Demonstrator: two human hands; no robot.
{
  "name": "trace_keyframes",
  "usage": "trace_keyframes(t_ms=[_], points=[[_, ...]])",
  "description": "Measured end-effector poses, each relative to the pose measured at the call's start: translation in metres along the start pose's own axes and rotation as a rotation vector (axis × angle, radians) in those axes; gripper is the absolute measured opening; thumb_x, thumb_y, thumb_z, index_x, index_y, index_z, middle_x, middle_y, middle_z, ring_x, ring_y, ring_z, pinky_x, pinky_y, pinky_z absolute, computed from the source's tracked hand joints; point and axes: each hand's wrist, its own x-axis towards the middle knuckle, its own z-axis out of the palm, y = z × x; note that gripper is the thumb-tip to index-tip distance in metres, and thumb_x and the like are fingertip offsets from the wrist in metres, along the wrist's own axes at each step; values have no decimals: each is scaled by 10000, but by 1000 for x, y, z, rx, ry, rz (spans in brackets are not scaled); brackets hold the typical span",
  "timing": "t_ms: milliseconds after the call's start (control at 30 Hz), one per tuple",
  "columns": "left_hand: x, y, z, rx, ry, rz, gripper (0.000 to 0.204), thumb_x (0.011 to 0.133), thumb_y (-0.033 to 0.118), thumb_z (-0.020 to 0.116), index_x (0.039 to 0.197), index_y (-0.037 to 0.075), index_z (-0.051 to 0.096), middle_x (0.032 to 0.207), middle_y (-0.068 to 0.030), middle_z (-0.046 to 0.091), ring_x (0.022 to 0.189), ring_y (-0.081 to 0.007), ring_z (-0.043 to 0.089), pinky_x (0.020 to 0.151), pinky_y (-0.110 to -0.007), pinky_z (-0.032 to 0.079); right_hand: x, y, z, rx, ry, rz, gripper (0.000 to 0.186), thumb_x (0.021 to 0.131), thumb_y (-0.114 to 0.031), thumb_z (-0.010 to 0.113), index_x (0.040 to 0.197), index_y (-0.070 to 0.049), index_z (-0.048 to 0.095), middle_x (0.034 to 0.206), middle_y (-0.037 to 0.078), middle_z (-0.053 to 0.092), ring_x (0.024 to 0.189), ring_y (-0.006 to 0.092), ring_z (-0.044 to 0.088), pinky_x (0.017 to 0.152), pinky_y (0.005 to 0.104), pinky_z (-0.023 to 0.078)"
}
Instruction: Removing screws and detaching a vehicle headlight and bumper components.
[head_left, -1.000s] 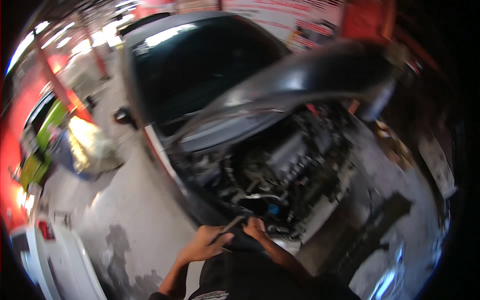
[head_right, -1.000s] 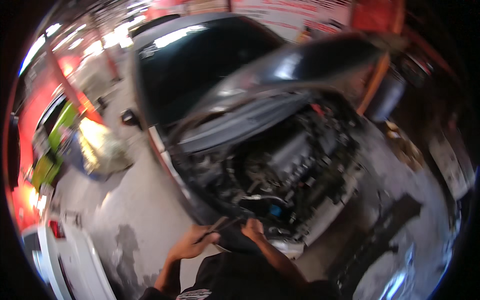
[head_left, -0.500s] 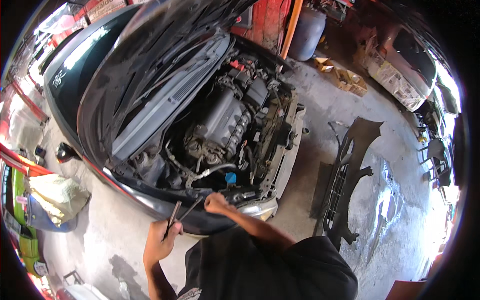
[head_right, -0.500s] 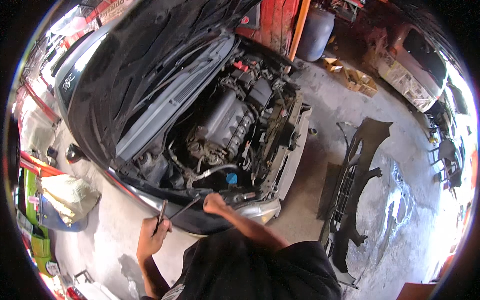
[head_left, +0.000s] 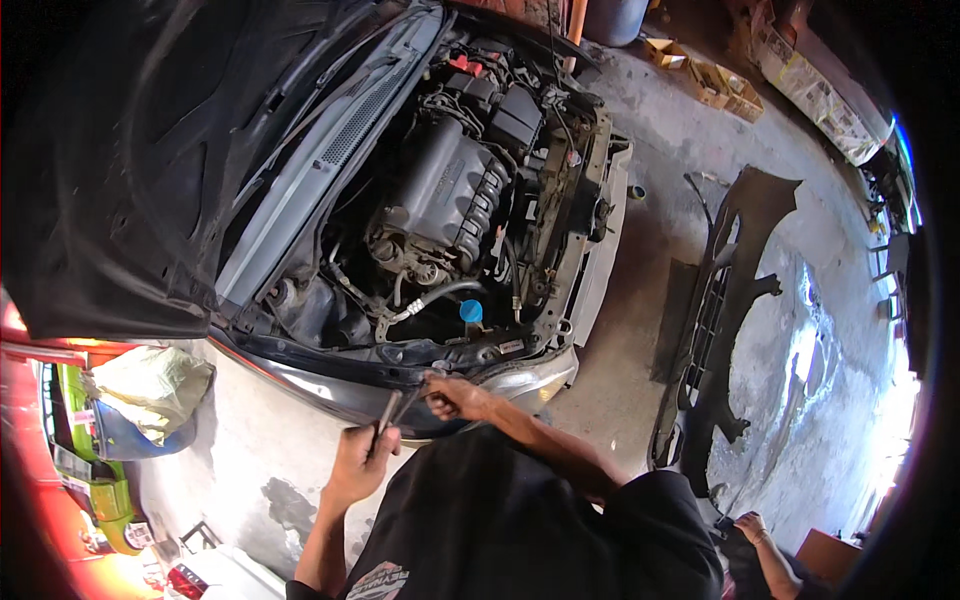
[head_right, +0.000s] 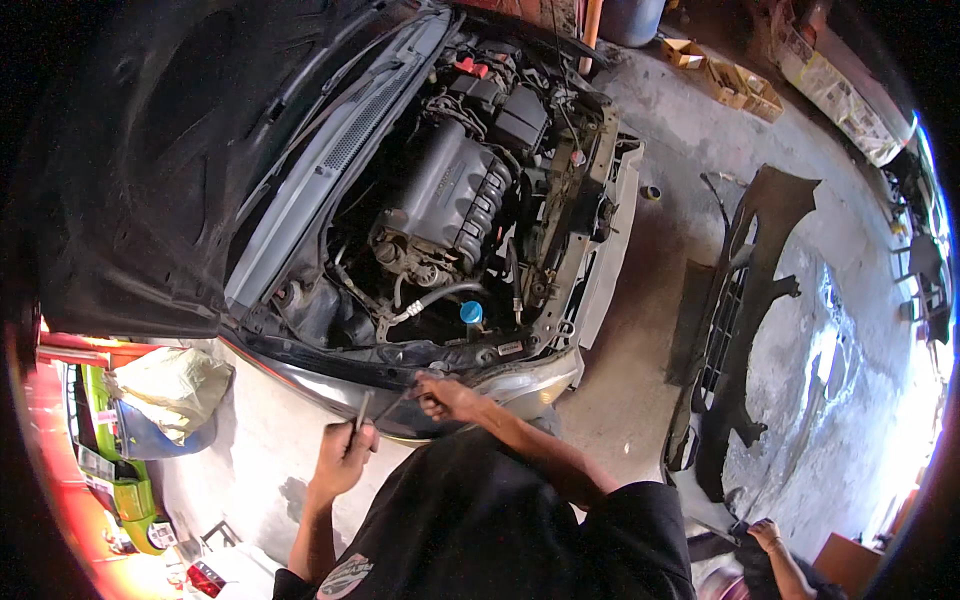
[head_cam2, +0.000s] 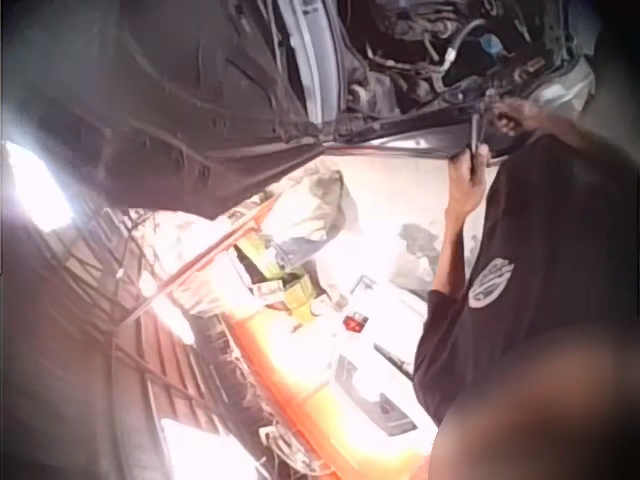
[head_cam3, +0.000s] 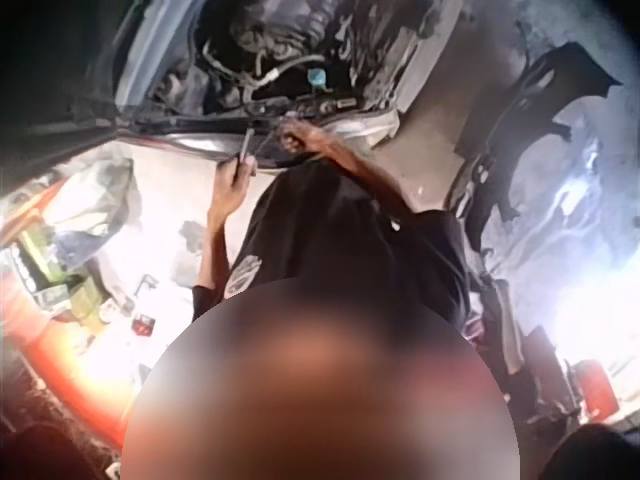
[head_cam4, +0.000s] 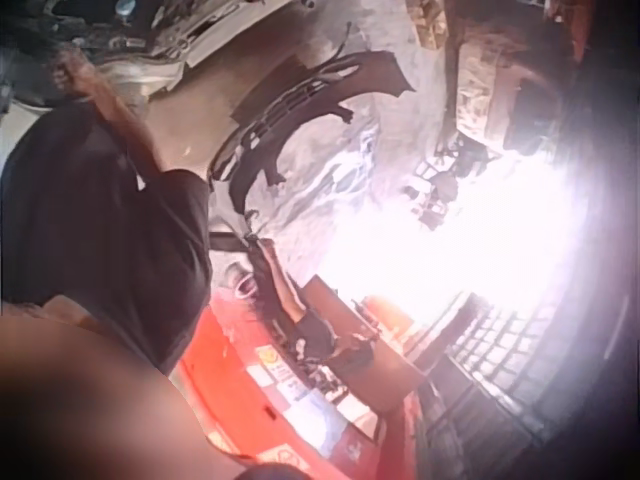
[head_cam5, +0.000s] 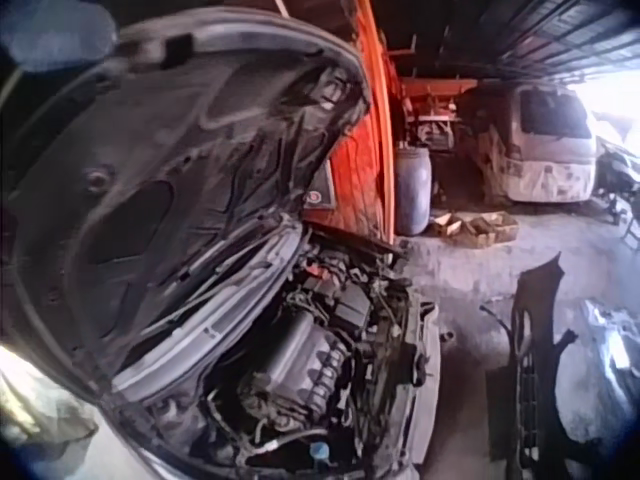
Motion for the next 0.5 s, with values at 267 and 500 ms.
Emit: trace_keyframes(t_ms=[267,500], points=[[-5,0,38,438,91,70,269,868,175,630,1084,18,604,751,-196,591,639,-362,612,578,-402,474,15,34,10,477,-100,56,279,1013,-310,410,827,-112,476,581,-38,312,498,95,283,458,247,245],[-3,11,30,726,-232,-360,346,903,191,540,1245,135,557,734,-183,649,647,-403,627,576,-469,499,17,33,9,510,-193,173,288,1013,-317,405,817,-114,459,596,-30,336,509,98,307,467,260,274]])
